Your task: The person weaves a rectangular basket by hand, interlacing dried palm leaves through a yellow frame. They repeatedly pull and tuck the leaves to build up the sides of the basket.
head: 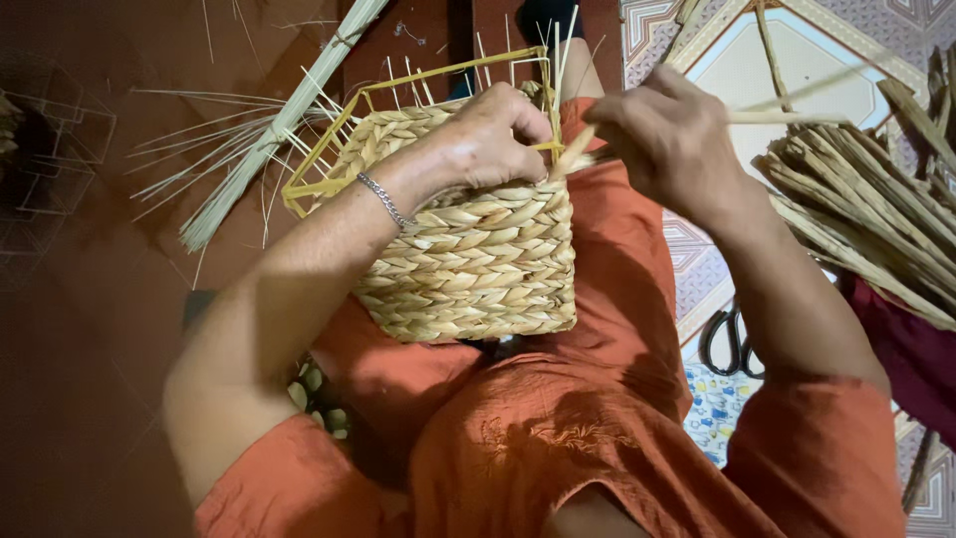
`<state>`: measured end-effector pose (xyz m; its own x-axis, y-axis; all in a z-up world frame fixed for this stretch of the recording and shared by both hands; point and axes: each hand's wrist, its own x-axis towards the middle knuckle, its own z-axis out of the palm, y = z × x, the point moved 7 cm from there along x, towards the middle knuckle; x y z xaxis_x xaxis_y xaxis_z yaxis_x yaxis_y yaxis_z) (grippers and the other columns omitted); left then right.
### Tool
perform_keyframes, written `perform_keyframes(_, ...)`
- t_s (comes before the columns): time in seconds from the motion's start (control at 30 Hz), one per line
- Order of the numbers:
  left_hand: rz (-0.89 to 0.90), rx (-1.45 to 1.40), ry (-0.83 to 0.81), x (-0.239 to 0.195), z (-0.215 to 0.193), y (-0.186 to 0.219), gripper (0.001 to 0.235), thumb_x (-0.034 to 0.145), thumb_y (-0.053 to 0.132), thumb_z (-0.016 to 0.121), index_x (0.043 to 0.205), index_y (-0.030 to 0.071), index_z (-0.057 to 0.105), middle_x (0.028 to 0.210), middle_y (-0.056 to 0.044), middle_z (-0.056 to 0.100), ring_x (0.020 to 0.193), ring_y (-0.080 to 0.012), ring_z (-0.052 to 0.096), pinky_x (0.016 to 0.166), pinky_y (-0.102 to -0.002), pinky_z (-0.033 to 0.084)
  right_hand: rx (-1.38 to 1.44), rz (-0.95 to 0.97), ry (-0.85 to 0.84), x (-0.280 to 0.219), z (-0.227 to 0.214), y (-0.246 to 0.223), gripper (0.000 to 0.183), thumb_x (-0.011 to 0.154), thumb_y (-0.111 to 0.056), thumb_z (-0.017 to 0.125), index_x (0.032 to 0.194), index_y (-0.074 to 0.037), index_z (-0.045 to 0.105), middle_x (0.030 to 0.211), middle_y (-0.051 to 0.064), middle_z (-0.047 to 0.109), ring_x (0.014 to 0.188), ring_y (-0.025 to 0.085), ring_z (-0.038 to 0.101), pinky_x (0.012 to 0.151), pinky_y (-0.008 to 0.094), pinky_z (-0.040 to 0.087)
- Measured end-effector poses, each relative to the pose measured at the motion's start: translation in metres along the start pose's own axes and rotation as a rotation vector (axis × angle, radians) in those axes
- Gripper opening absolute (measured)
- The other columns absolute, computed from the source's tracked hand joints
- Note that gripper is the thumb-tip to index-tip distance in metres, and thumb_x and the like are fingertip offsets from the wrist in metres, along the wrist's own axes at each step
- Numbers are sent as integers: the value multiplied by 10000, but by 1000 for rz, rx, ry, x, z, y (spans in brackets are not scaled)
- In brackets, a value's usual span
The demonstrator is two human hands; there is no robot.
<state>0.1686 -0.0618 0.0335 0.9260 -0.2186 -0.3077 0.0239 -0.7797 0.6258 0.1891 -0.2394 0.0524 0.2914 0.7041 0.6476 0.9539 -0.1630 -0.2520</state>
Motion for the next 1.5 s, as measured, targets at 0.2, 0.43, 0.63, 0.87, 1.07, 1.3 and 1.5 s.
perform_keyframes(0.2,-123,8,-35,-12,3,-2,214,865,244,693,690,130,737,546,31,543,512,-121,417,590,-416,411,780,565,-297,-31,84,41,186,988,-249,673,1011,-76,738,832,45,752,658,67,665,589,216,567)
perform_keyframes(0.43,-15,250,231,-29,1,22,464,936,411,710,566,154,604,506,57,398,517,-154,377,864,-484,403,1023,806,-338,-70,123,70,304,1023,-303,716,937,-12,724,828,93,700,705,140,605,639,297,503)
perform_keyframes(0.63,52,320,364,-97,-27,-6,179,961,295,728,842,163,732,667,50,487,594,-138,417,655,-404,349,990,882,-332,-78,158,112,555,1017,-531,536,1235,-38,667,1177,95,680,1077,183,664,929,351,562)
perform_keyframes(0.87,289,150,451,-206,-50,6,171,900,160,773,803,44,694,776,-62,609,799,-175,548,876,-374,421,1071,849,-270,-58,234,118,523,1082,-451,554,1373,-23,631,1278,54,604,1139,162,522,961,295,422)
perform_keyframes(1.07,392,66,478,-233,-65,-10,212,973,252,757,870,69,735,829,-43,683,809,-146,568,865,-324,437,1013,876,-110,-50,181,73,284,1044,-286,632,1133,-24,699,996,-41,658,920,70,576,817,239,478)
perform_keyframes(1.3,378,159,549,-239,-70,-65,228,950,225,768,1063,28,759,1037,-115,716,1031,-241,604,968,-398,435,665,826,249,-64,47,12,240,1128,-165,626,1212,49,696,982,48,678,856,106,609,761,267,497)
perform_keyframes(1.5,351,-162,502,-197,-28,-115,185,917,142,756,1074,46,776,990,-79,697,1030,-218,594,975,-407,510,495,779,225,-89,50,-1,293,1106,-123,674,1341,51,667,1123,89,734,968,138,679,860,286,557)
